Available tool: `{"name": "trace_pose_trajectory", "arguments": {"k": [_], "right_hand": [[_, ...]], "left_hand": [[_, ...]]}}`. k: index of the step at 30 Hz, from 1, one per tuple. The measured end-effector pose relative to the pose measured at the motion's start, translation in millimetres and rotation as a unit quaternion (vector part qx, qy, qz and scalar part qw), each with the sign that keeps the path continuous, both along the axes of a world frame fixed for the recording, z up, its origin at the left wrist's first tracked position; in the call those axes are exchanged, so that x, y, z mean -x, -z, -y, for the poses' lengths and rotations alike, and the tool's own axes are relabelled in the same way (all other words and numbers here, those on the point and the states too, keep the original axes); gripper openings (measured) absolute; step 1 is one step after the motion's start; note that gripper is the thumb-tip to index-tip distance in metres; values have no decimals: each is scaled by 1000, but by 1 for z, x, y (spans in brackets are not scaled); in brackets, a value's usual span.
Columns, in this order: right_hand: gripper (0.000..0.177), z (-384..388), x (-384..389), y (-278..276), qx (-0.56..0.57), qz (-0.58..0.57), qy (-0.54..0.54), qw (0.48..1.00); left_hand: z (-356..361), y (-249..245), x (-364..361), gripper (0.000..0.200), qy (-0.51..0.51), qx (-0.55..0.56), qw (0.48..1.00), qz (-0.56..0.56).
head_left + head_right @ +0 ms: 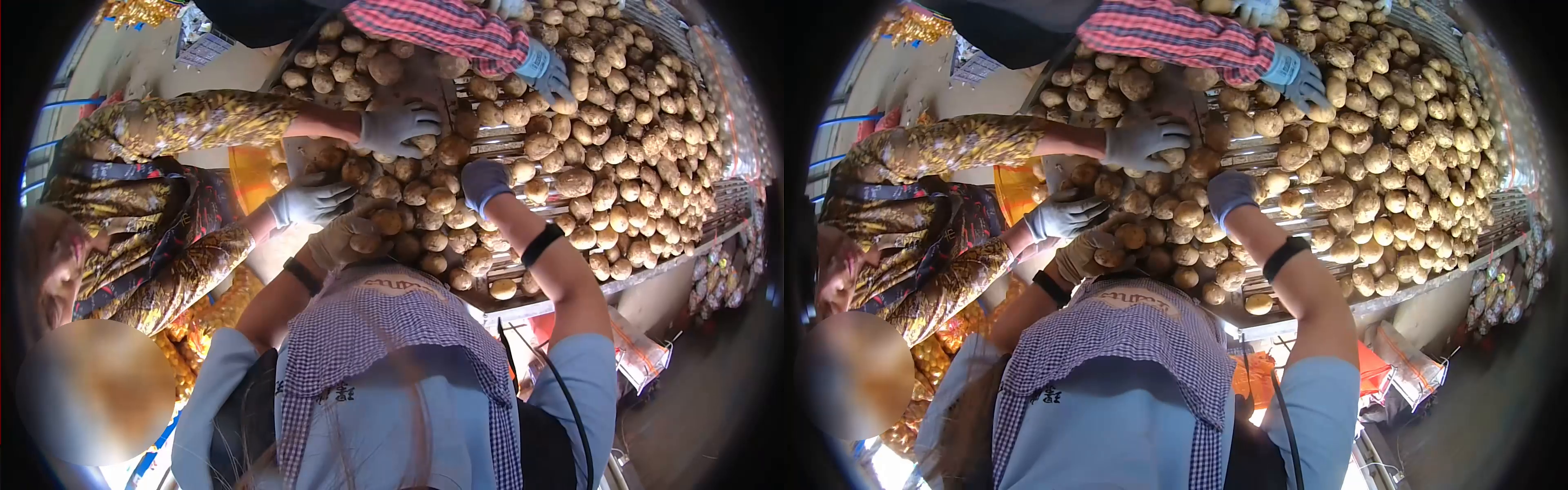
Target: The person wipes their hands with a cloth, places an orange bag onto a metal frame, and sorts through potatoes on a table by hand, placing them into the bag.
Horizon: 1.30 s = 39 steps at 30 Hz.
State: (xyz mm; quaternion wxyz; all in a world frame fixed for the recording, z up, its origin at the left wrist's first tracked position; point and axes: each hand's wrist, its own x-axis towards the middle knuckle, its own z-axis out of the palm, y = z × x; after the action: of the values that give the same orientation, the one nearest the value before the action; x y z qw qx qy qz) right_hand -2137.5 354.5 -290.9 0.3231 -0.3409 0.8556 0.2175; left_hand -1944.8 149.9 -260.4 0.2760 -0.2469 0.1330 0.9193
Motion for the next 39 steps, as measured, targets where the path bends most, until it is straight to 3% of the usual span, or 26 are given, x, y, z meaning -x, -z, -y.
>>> {"name": "trace_pose_trajectory", "arguments": {"k": [2,4,6,8,9,10,11,12,15,17,18,19,20,21,22,24,26,28,30,31,34,35,36,37,38,39], "right_hand": [[39,5,8,-12,-9,29,-19,999],[51,-10,18,-15,153,46,-30,987],[57,-19,14,-11,159,72,-6,985],[51,-38,-4,-13,369,136,180,901],[49,-43,-10,-16,431,276,312,800],[49,-47,-22,-10,432,274,313,800],[55,-53,-36,4,540,440,376,611],[63,-49,-52,-6,609,569,408,373],[58,-33,-114,-46,618,596,503,103],[61,-16,-147,-54,637,574,514,1],[61,-10,-165,-42,664,570,482,-32],[60,6,-183,-37,644,475,597,-54],[60,12,-200,-24,660,449,599,-67],[57,15,-221,-1,727,415,542,-71],[58,22,-239,25,766,403,477,-155],[59,37,-269,59,803,400,300,-324],[60,33,-293,42,797,367,362,-315],[61,23,-300,-5,789,342,415,-298],[62,7,-320,-33,782,309,464,-280],[64,3,-334,-27,802,277,457,-266],[66,-16,-378,-51,802,243,437,-327],[66,-27,-401,-43,816,247,415,-319],[66,-42,-424,-35,829,250,395,-307],[65,-56,-449,-39,844,237,352,-329],[65,-69,-478,-43,858,224,307,-346],[64,-80,-516,-13,864,199,228,-402]], "left_hand": [[0,-12,-4,53,1,17,1000,14],[1,-12,-12,52,-8,33,999,20],[0,-13,-19,50,-19,44,999,21],[-2,-13,-24,47,-48,65,996,23],[-2,-13,-26,47,-49,65,996,21],[-2,-14,-27,43,-35,122,991,-29],[0,-15,-26,39,-18,179,980,-80],[2,-17,-24,35,2,234,963,-132],[-2,-20,-10,27,72,327,910,-244],[-19,-19,7,28,-12,101,993,-67],[-26,-21,10,28,17,95,993,-70],[-35,-27,12,29,19,349,893,-282],[-46,-35,14,30,4,548,689,-475],[-57,-50,12,29,-10,593,592,-546],[-62,-43,6,29,60,564,578,-587],[-73,-30,-13,32,74,556,499,-661],[-78,-29,-27,52,96,562,412,-711],[-85,-48,-30,56,181,566,349,-724],[-97,-41,-47,60,244,540,332,-734],[-105,-46,-55,61,272,535,295,-744],[-139,-65,-85,72,302,487,224,-788],[-152,-67,-102,76,290,469,202,-809],[-169,-70,-116,77,286,424,222,-830],[-184,-63,-133,72,273,364,303,-837],[-196,-59,-153,69,269,338,317,-844],[-210,-50,-173,64,268,293,342,-852]]}}
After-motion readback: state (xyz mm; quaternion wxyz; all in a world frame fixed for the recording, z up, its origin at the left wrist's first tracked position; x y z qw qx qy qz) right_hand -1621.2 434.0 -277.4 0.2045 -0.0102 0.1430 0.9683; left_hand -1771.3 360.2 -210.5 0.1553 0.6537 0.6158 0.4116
